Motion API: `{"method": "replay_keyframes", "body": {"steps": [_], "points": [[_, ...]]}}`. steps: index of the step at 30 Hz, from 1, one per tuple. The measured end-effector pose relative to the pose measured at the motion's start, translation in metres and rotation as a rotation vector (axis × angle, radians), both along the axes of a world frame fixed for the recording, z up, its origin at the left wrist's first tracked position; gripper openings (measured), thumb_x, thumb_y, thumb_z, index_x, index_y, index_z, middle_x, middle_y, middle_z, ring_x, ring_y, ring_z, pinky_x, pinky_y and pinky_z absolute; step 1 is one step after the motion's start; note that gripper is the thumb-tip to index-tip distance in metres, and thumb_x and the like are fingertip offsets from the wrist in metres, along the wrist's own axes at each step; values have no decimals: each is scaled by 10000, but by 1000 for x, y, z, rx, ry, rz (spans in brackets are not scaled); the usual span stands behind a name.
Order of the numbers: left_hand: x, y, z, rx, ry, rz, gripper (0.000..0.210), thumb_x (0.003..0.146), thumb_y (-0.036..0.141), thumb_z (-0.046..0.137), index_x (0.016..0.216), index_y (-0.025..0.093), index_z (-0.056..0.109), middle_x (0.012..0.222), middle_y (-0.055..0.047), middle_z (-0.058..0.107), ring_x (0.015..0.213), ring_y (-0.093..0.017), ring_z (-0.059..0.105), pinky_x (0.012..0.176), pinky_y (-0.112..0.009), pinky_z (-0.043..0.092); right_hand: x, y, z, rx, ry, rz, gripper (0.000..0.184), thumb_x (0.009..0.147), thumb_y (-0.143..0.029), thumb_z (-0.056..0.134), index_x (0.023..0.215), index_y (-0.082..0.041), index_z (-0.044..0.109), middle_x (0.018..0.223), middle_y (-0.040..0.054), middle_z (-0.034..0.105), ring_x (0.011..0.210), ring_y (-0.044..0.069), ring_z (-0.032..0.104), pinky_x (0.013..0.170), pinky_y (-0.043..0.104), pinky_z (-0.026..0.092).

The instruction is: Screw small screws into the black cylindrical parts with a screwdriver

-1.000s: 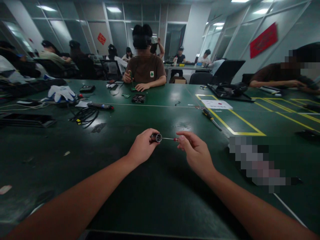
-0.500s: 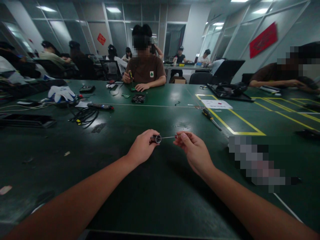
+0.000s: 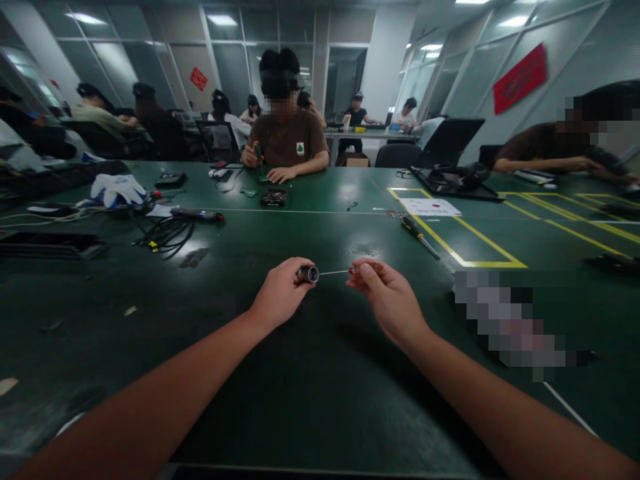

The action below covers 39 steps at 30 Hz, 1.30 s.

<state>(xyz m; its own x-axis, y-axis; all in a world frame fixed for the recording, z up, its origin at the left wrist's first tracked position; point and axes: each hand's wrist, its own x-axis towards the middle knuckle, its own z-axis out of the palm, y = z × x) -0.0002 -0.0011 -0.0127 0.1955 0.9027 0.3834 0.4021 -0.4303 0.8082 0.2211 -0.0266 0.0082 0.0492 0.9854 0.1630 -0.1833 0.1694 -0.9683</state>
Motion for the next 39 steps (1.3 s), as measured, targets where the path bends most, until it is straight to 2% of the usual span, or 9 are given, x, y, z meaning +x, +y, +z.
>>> {"method": "replay_keyframes", "body": {"steps": [6, 9, 14, 18, 22, 30, 33, 35, 39], "points": [[2, -2, 2, -6, -10, 1, 360, 823, 48, 749, 1136, 221, 708, 1148, -70, 731, 981, -210, 742, 883, -379, 632, 0, -3, 0, 78, -129, 8, 274, 898, -490, 750, 1039, -256, 749, 906, 21, 736, 856, 192, 686, 873, 387, 538], [1, 0, -1, 9, -12, -4, 361, 825, 57, 749, 1142, 224, 710, 1153, -71, 728, 980, -211, 740, 883, -380, 633, 0, -3, 2, 73, -161, 37, 268, 914, -478, 732, 1058, -253, 752, 869, 14, 723, 800, 181, 668, 811, 366, 534], [-1, 1, -4, 39, 6, 1, 372, 824, 63, 756, 1154, 231, 721, 1151, -67, 734, 1005, -218, 736, 897, -390, 630, -1, -6, 5, 55, -89, 105, 298, 887, -466, 763, 1107, -266, 755, 792, -16, 660, 713, 160, 607, 732, 345, 524], [-1, 1, -4, 42, 35, -8, 378, 835, 71, 751, 1170, 244, 728, 1151, -57, 740, 1003, -212, 734, 902, -385, 625, -2, -5, 4, 32, -130, 15, 351, 942, -554, 661, 991, -230, 786, 749, 5, 646, 683, 159, 580, 716, 352, 513], [0, 0, -3, 55, 64, 16, 379, 824, 71, 760, 1157, 250, 734, 1107, -46, 749, 955, -208, 734, 875, -378, 620, -1, 0, 1, 17, -115, -97, 278, 869, -470, 774, 1005, -229, 755, 779, 5, 688, 732, 173, 628, 754, 357, 525], [0, -3, -1, 47, 98, 18, 401, 804, 27, 768, 1146, 236, 744, 1081, -53, 758, 971, -223, 732, 914, -415, 619, -4, -1, -5, 74, -173, -73, 331, 905, -534, 724, 1015, -224, 767, 851, 40, 723, 802, 203, 664, 833, 409, 546], [-1, -2, 1, 93, 111, -5, 398, 819, 25, 761, 1163, 224, 741, 1130, -54, 753, 1020, -230, 727, 937, -424, 619, 0, 5, -4, -11, -61, -38, 334, 874, -536, 761, 974, -217, 754, 853, 39, 709, 791, 192, 663, 826, 397, 573], [-3, -1, 4, 143, 122, -18, 404, 851, 29, 736, 1208, 216, 728, 1202, -53, 737, 1078, -230, 713, 969, -423, 610, 4, 11, -2, -176, 113, 23, 345, 846, -540, 791, 861, -201, 733, 774, 29, 657, 710, 172, 625, 772, 374, 589], [-4, 2, 6, 179, 142, -14, 404, 873, 24, 715, 1242, 190, 716, 1248, -53, 723, 1132, -238, 690, 1033, -444, 579, 11, 15, 3, -194, 198, -17, 326, 878, -528, 765, 807, -217, 696, 753, 7, 589, 678, 139, 566, 732, 298, 583]]}}
